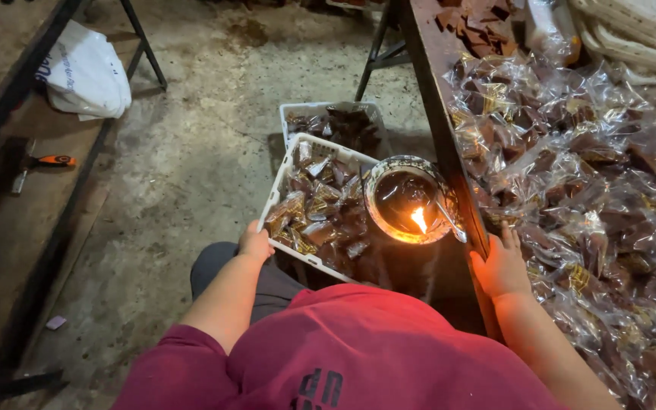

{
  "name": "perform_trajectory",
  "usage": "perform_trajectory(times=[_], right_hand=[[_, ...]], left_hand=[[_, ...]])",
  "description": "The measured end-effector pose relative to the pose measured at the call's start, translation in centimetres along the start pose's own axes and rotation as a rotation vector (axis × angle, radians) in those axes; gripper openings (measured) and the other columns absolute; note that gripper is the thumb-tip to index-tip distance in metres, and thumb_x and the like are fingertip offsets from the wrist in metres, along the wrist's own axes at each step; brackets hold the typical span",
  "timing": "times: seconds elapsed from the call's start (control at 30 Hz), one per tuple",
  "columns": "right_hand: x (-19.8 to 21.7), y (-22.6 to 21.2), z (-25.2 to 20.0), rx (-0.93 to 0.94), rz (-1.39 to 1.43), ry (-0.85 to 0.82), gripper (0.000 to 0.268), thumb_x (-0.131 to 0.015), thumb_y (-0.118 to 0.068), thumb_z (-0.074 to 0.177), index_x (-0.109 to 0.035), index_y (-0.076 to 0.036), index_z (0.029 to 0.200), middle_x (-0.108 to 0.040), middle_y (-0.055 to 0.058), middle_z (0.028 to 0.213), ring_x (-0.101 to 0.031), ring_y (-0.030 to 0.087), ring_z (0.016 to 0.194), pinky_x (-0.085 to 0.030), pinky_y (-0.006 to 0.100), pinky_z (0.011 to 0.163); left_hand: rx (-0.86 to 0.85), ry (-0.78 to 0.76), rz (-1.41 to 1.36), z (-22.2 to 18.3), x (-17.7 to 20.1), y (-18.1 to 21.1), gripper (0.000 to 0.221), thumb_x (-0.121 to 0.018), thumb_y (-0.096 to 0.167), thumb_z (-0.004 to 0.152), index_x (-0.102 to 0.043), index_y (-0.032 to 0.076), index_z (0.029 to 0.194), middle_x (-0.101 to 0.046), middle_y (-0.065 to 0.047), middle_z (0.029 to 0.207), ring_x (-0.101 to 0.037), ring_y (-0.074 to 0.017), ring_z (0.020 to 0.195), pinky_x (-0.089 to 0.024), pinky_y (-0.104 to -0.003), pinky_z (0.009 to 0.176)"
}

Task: Sealing small plastic bags containing food items by melting the edges over a candle flame.

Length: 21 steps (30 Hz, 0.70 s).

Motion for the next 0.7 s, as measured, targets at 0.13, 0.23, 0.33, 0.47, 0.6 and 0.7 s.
perform_trajectory(times=[0.13,0.23,0.33,0.47,0.6,0.7], right_hand=[[-0.2,0.0,0.2,-0.014,-0.015,0.004,0.064,-0.059,-0.041,0.098,-0.05,-0.002,0.149,-0.017,0.015,0.173,-0.014,0.033,0.158,-0.045,0.052,0.114],[-0.5,0.2,0.2,-0.022,-0.039,-0.011,0.065,-0.058,-0.042,0.099,-0.049,-0.002,0.15,-0.015,0.014,0.174,-0.013,0.032,0.159,-0.045,0.052,0.115],[-0.9,0.5,0.6,0.006,-0.042,0.054,0.062,-0.062,-0.04,0.097,-0.053,-0.004,0.146,-0.021,0.017,0.172,-0.019,0.037,0.157,-0.045,0.053,0.115],[-1.1,0.6,0.6,-0.001,-0.083,0.089,0.063,-0.063,-0.041,0.094,-0.054,-0.005,0.145,-0.023,0.017,0.172,-0.022,0.038,0.156,-0.045,0.052,0.116],[-1.1,0.8,0.9,-0.01,-0.078,0.075,0.062,-0.062,-0.044,0.094,-0.055,-0.008,0.144,-0.022,0.014,0.172,-0.022,0.035,0.157,-0.046,0.05,0.115],[-1.1,0.8,0.6,-0.012,-0.062,0.095,0.06,-0.065,-0.04,0.093,-0.056,-0.006,0.142,-0.023,0.016,0.172,-0.022,0.038,0.156,-0.045,0.053,0.116]], left_hand=[[0.051,0.013,0.025,3.7,-0.5,-1.4,0.044,-0.047,0.027,0.102,-0.05,0.032,0.146,-0.072,-0.016,0.069,-0.073,-0.0255,0.055,-0.066,-0.03,0.049],[0.094,0.042,-0.008,3.7,-0.3,-1.8,0.044,-0.044,0.021,0.102,-0.049,0.028,0.146,-0.073,-0.017,0.094,-0.075,-0.0265,0.062,-0.068,-0.031,0.055],[0.085,0.044,0.044,2.9,0.3,-1.2,0.043,-0.046,0.022,0.101,-0.052,0.023,0.144,-0.074,-0.018,0.088,-0.075,-0.0275,0.062,-0.068,-0.031,0.054],[0.052,0.005,0.014,0.3,1.0,1.2,0.049,-0.05,0.021,0.1,-0.052,0.024,0.148,-0.074,-0.017,0.096,-0.077,-0.0262,0.072,-0.068,-0.034,0.062],[0.038,-0.019,-0.02,-0.9,0.6,3.5,0.049,-0.052,0.024,0.099,-0.054,0.028,0.148,-0.075,-0.016,0.091,-0.076,-0.0283,0.075,-0.068,-0.034,0.067],[-0.044,-0.041,0.058,-1.9,1.1,6.7,0.049,-0.049,0.027,0.101,-0.053,0.027,0.15,-0.075,-0.013,0.086,-0.075,-0.0229,0.071,-0.067,-0.031,0.064]])
Point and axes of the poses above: each hand's wrist, its own z-axis towards the middle knuckle, its own x-axis out of the back of the hand, y = z × x, the point moved 6 cm from there along z, towards the middle knuckle
